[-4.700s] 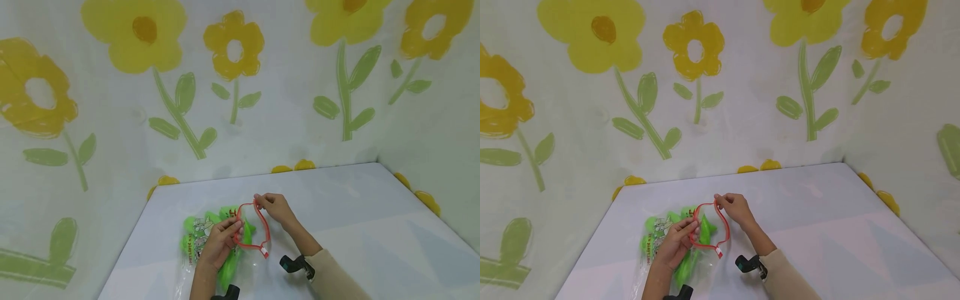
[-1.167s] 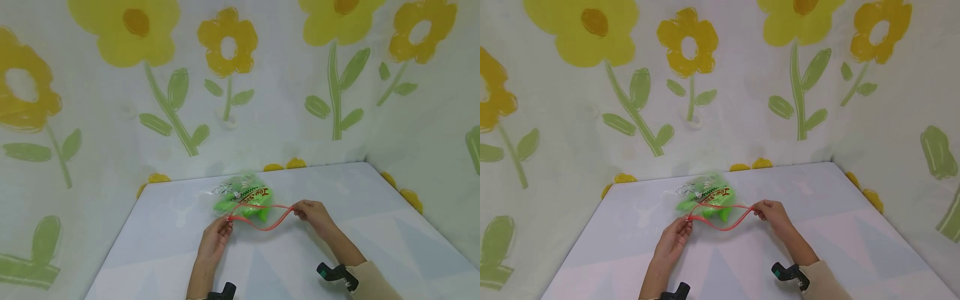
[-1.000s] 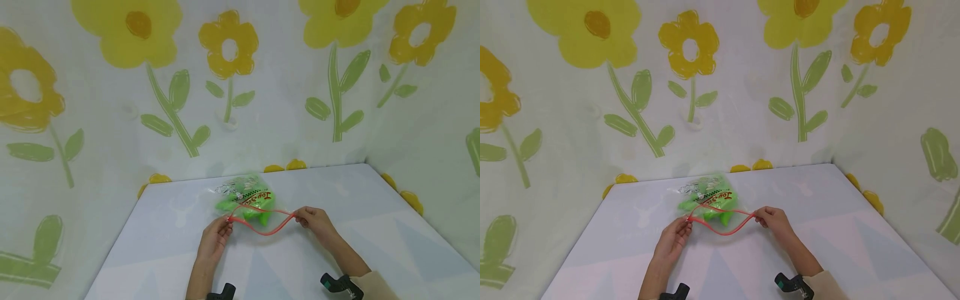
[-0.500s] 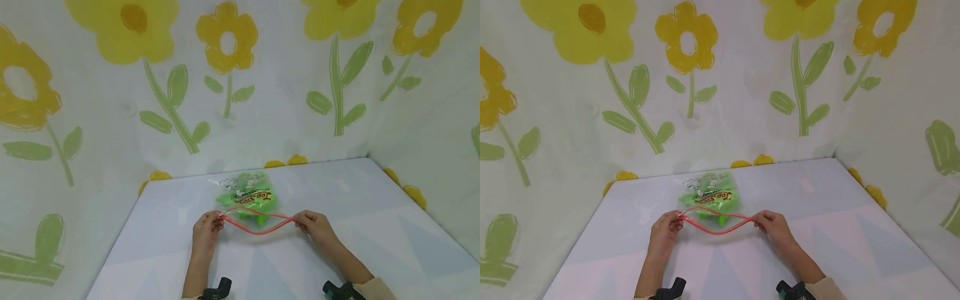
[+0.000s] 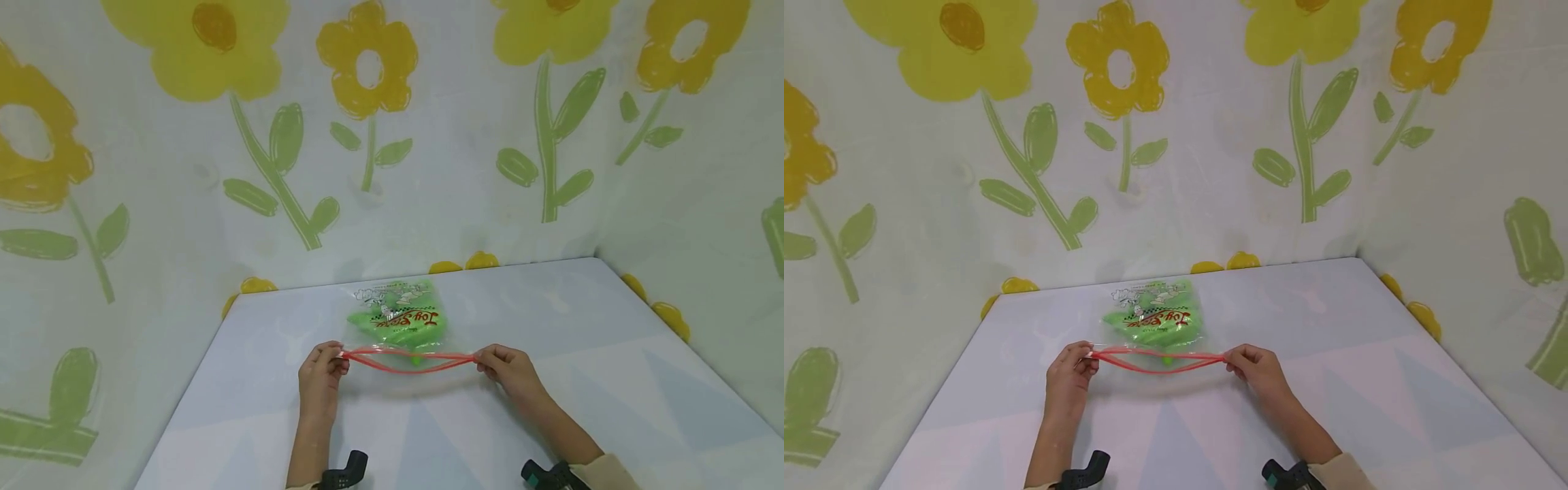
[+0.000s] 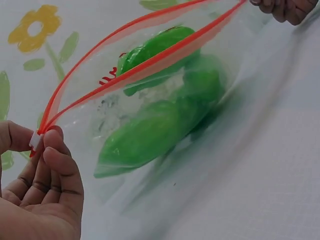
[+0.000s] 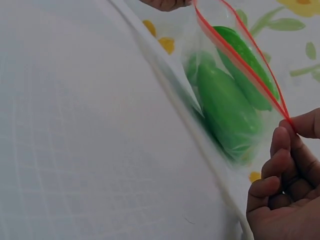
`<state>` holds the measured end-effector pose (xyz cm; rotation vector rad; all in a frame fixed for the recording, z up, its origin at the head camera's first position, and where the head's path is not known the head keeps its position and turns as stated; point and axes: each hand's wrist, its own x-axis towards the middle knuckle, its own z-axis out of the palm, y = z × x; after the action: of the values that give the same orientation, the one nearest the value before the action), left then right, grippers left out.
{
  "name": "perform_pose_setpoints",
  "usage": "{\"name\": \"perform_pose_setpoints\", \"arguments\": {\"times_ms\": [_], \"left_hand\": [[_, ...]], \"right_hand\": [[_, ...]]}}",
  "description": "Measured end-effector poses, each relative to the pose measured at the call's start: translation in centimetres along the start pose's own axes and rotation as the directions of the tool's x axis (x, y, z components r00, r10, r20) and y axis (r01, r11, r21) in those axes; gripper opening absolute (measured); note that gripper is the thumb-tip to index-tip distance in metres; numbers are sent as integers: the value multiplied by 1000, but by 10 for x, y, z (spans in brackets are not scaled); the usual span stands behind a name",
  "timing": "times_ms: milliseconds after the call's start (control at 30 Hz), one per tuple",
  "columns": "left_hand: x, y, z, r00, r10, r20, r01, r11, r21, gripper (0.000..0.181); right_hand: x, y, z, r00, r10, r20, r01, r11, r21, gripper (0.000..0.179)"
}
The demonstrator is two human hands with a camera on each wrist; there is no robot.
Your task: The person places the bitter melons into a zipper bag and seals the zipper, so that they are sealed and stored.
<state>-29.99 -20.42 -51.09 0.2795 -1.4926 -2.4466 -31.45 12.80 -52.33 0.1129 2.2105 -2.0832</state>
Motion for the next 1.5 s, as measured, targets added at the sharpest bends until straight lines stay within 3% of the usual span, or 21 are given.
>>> {"name": "perform_pose_setpoints", "arguments": {"times_ms": [167, 300, 433, 567, 700, 933, 1133, 1200, 1267, 1333, 1433, 1500], "left_hand": [[0, 1, -3, 999, -12, -42, 12, 1000, -15, 8], [1, 3, -12, 993, -110, 31, 107, 991, 85, 9], [3, 5, -21, 956, -254, 146, 215, 947, 237, 18], [4, 5, -24, 917, -338, 211, 257, 906, 338, 22], [5, 4, -24, 912, -349, 217, 254, 893, 373, 21], [4, 3, -22, 914, -320, 250, 201, 891, 406, 23], [3, 1, -24, 917, -316, 243, 189, 882, 432, 26], [2, 2, -25, 929, -296, 223, 176, 882, 437, 25], [3, 4, -26, 963, -207, 171, 124, 906, 404, 23], [3, 9, -26, 993, -76, 95, 38, 935, 352, 24], [4, 15, -27, 997, 71, 6, -70, 954, 291, 30], [5, 16, -28, 997, 80, -3, -76, 964, 255, 33]], "right_hand": [[-1, -1, 2, 1000, 1, -20, -1, 1000, -3, 19], [-2, 0, 3, 999, -5, -41, 5, 1000, -14, 17], [-3, 1, 4, 998, -6, -57, 5, 1000, -11, 15], [-3, -1, 4, 998, -17, -60, 15, 999, -32, 14], [-1, -1, -1, 999, -38, -35, 34, 995, -96, 16], [12, 0, -11, 999, -22, 46, 32, 974, -225, 30], [19, 2, -11, 997, -45, 61, 59, 966, -254, 31], [20, 3, -10, 996, -38, 81, 58, 962, -267, 29], [20, 4, -11, 992, -40, 122, 72, 959, -275, 25], [19, 5, -11, 985, -46, 165, 91, 956, -280, 23], [18, 7, -10, 976, -62, 207, 115, 959, -258, 23], [18, 8, -9, 972, -79, 220, 135, 957, -257, 25]]}}
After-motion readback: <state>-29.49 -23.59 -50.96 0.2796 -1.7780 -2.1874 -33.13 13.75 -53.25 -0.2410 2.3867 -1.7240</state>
